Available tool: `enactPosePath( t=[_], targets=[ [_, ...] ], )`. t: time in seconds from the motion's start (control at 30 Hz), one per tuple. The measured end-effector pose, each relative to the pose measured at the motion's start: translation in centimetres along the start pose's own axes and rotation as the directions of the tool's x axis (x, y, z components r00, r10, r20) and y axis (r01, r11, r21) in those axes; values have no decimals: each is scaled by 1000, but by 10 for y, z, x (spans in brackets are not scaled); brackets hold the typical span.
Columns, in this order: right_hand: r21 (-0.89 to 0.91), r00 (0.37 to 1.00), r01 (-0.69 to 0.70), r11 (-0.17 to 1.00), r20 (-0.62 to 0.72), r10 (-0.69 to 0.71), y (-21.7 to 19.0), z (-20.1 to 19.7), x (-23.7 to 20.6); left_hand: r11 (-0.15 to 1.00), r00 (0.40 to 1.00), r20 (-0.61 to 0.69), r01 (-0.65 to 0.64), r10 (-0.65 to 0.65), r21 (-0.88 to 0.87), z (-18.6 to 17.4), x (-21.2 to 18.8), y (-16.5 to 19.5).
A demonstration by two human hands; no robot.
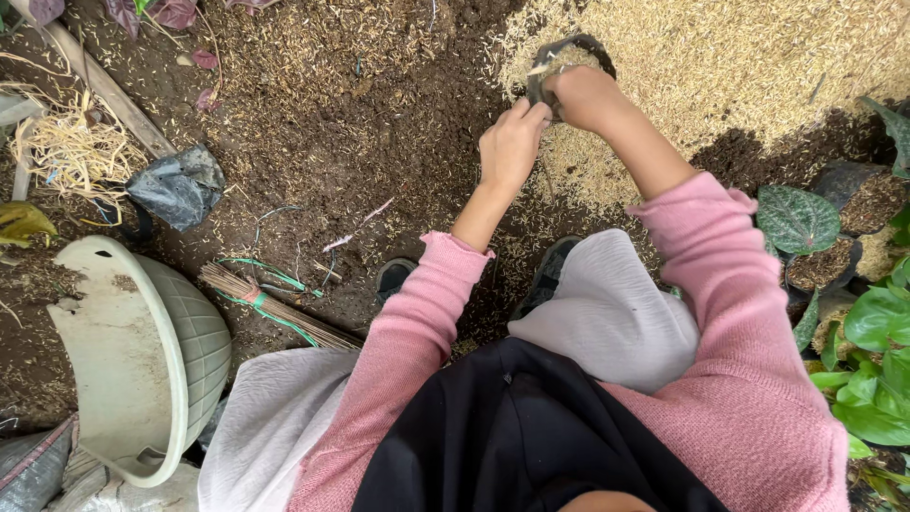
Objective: The person sits on the ground in a plant nursery and fills small black plastic pots with a soil and husk mix. They scoop the mix from a large plastic basin, press it into each pot by hand, tap and level it, and set the filled pots among rows of potted seedlings.
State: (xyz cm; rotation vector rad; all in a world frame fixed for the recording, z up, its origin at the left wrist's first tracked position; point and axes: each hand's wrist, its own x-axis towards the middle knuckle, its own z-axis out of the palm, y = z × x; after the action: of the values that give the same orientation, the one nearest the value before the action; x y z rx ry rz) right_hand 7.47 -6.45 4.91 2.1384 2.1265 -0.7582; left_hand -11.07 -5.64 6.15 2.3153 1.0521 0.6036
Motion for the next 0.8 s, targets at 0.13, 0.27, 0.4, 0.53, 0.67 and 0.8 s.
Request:
enactPosePath(
  t=[0.13,0.27,0.4,0.53,0.67,0.8],
  targets=[
    [-73,993,-100,992,50,104,2,13,22,999,998,40,36,-38,29,0,-3,1],
    [-124,997,-14,992,-80,4,4,13,19,999,999,4,32,-32,27,-2,-2,-1],
    [-52,990,44,998,-132,-51,-1,3,8,999,999,-15,45,-45,23,-1,-3,1],
    [313,997,1,950,-69,22,4,-27,-17,998,998,-24,51,-50,35,-3,-3,4],
    [84,883,54,995,-468,-8,16,-50,-43,1000,996,81,25,-26,18,-3,-2,13],
    [81,916,103,991,-395,-63,23,-34,-35,1000,999,40,-9,8,26,13,-4,32]
  ],
)
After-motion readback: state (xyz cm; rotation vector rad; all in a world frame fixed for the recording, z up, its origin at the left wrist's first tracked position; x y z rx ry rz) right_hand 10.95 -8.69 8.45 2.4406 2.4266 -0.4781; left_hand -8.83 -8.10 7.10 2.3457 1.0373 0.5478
